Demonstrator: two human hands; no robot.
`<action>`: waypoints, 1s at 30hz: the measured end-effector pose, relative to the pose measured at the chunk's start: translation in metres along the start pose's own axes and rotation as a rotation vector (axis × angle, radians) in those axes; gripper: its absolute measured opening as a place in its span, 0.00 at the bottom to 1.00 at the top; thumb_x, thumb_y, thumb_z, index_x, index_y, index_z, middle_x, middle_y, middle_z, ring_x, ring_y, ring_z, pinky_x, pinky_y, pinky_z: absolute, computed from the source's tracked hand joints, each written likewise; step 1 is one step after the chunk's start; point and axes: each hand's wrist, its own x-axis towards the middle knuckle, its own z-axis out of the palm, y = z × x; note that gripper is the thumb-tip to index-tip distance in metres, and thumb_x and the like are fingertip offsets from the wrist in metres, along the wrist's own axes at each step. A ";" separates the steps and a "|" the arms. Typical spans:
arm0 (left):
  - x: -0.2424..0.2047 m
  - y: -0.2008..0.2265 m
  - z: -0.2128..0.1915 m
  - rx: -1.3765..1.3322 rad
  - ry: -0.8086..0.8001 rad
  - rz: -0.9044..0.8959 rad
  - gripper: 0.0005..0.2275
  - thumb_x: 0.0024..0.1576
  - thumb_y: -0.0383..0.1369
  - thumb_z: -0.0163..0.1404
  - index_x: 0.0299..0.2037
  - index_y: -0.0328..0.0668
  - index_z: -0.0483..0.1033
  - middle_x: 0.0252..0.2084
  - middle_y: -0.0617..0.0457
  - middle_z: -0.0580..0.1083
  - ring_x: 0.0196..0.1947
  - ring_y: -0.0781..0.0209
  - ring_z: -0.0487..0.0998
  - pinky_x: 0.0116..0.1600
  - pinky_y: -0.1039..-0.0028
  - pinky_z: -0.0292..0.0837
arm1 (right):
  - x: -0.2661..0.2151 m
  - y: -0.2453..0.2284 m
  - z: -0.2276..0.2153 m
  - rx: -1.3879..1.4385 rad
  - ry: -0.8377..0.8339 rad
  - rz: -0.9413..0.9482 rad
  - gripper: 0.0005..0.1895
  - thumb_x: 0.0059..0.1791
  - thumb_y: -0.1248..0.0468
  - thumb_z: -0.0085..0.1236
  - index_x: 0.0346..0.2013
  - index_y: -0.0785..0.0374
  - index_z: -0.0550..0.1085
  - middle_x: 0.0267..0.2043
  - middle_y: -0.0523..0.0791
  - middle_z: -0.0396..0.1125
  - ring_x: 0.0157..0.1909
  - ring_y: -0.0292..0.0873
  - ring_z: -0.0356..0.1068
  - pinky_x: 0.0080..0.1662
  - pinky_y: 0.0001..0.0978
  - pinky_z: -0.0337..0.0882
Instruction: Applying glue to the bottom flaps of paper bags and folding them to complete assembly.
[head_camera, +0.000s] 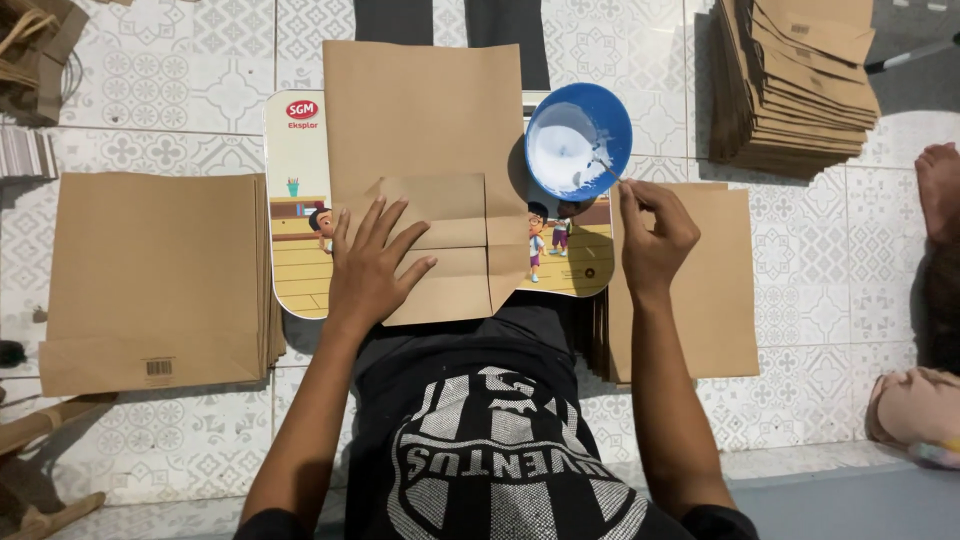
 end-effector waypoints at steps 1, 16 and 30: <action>-0.001 -0.001 0.001 -0.001 0.006 -0.008 0.20 0.61 0.57 0.47 0.60 0.67 0.73 0.69 0.55 0.67 0.75 0.52 0.58 0.74 0.41 0.43 | -0.005 0.002 0.000 0.004 -0.007 -0.007 0.03 0.52 0.75 0.71 0.37 0.70 0.82 0.34 0.53 0.77 0.33 0.47 0.77 0.35 0.34 0.77; -0.018 -0.003 -0.002 0.021 0.077 0.004 0.19 0.60 0.56 0.49 0.59 0.68 0.75 0.68 0.57 0.69 0.73 0.53 0.61 0.73 0.42 0.47 | -0.056 -0.046 0.052 0.397 -0.038 0.409 0.06 0.52 0.68 0.68 0.35 0.69 0.79 0.32 0.54 0.75 0.30 0.40 0.72 0.38 0.36 0.75; -0.018 -0.006 0.006 0.022 0.139 0.007 0.17 0.60 0.55 0.51 0.56 0.68 0.77 0.67 0.58 0.70 0.73 0.55 0.62 0.73 0.44 0.47 | -0.068 -0.046 0.037 0.343 -0.060 0.428 0.05 0.52 0.70 0.67 0.35 0.68 0.79 0.31 0.52 0.75 0.32 0.41 0.74 0.38 0.34 0.77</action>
